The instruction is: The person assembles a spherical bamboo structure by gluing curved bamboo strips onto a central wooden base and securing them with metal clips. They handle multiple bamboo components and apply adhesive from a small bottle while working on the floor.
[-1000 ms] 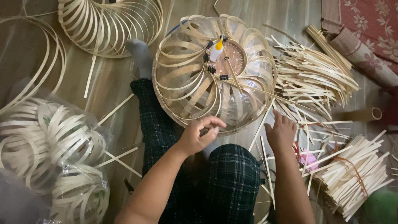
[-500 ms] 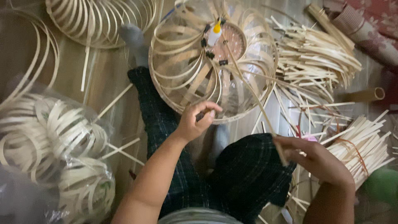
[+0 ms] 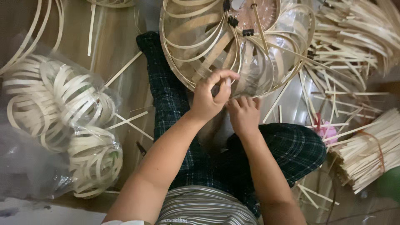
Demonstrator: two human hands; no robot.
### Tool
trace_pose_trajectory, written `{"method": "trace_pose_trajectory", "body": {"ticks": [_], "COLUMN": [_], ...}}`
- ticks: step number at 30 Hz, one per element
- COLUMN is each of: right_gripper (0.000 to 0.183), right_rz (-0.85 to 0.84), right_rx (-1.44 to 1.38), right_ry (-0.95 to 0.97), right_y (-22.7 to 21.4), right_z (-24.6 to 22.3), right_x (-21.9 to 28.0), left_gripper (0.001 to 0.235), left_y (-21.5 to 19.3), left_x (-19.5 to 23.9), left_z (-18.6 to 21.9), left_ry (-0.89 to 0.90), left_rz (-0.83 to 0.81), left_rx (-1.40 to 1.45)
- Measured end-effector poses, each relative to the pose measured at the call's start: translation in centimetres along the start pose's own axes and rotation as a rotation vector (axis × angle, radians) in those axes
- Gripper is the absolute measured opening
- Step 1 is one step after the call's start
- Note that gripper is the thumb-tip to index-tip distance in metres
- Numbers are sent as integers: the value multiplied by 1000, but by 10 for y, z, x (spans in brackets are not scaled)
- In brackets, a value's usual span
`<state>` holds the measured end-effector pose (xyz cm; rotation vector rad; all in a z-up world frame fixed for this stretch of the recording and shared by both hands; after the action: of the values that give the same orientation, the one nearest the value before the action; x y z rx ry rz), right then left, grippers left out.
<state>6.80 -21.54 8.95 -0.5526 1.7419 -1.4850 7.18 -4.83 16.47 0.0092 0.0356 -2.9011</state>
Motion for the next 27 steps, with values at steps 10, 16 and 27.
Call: {"method": "trace_pose_trajectory", "body": {"ticks": [10, 16, 27], "right_gripper": [20, 23, 28], "right_rz": [39, 105, 205], "right_rx": [34, -16, -69], "right_ry": [-28, -82, -94], "right_y": [51, 68, 73], "right_z": [-5, -2, 5], "right_x": [3, 7, 18], "left_gripper": [16, 18, 23], "left_y": [2, 8, -4], "left_x": [0, -6, 3], "left_z": [-9, -5, 1], "left_ry": [108, 142, 53], "left_rz": [156, -14, -139], "left_rx": [-44, -31, -12]}}
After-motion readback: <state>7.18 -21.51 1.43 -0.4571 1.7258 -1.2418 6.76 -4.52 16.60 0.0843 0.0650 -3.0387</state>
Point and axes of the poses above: each hand's wrist, its own x-axis away from the middle knuckle, its own y-axis out of the palm, z = x × y, the point moved 2 cm from there along -x, towards the middle knuckle, and after that the axes turned 13 degrees about -y, right-handed, at the moved point
